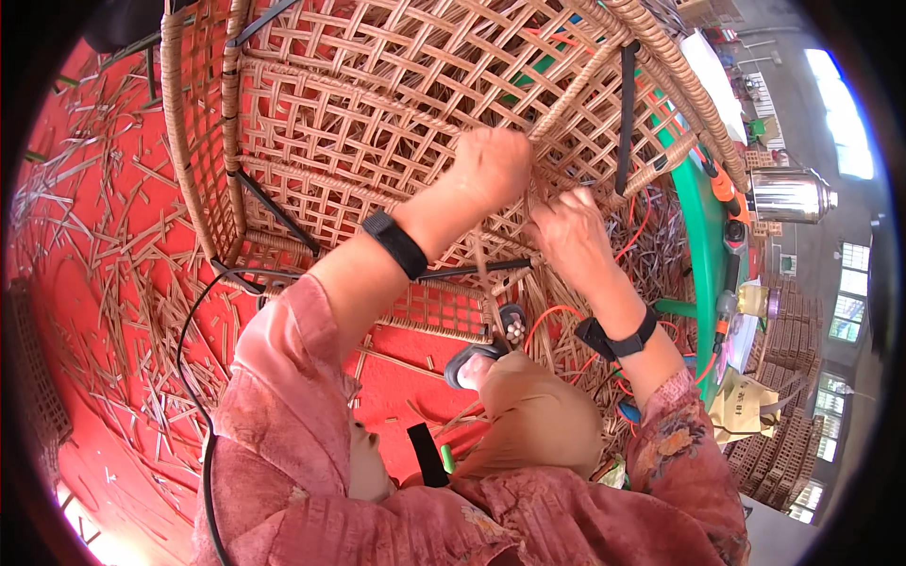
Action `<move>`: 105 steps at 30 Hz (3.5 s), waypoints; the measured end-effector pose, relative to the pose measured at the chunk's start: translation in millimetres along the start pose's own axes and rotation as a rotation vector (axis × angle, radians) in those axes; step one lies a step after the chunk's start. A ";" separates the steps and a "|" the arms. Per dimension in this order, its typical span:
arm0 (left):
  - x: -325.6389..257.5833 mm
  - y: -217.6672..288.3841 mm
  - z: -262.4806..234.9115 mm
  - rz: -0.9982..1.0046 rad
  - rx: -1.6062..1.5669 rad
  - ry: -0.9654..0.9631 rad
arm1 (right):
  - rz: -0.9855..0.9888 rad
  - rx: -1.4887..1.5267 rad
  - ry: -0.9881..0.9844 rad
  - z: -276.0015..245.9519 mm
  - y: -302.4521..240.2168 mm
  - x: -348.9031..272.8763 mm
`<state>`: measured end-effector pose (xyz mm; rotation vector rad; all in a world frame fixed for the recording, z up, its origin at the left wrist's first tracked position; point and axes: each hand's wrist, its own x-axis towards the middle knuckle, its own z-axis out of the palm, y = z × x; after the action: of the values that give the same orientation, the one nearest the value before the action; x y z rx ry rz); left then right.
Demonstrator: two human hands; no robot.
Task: Manually weaving a large wicker or bamboo furniture frame using individual strips.
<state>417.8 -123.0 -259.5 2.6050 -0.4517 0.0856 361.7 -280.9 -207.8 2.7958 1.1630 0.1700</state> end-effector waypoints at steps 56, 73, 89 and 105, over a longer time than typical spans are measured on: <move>-56.7 21.1 86.7 -0.586 -1.516 0.215 | 0.848 0.824 0.063 53.6 0.5 67.2; -34.9 -6.1 70.3 -0.452 -1.240 0.117 | 0.694 0.704 0.073 68.1 26.9 68.7; -31.3 2.3 89.6 -0.519 -1.252 0.180 | 0.832 0.796 0.122 68.8 28.8 67.7; -47.0 -7.4 81.7 -0.454 -1.337 0.162 | 0.682 0.815 0.061 70.8 25.1 48.6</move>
<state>374.3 -141.9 -341.2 1.3020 0.1555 -0.1250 423.5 -268.0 -271.1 3.8224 0.2210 -0.2279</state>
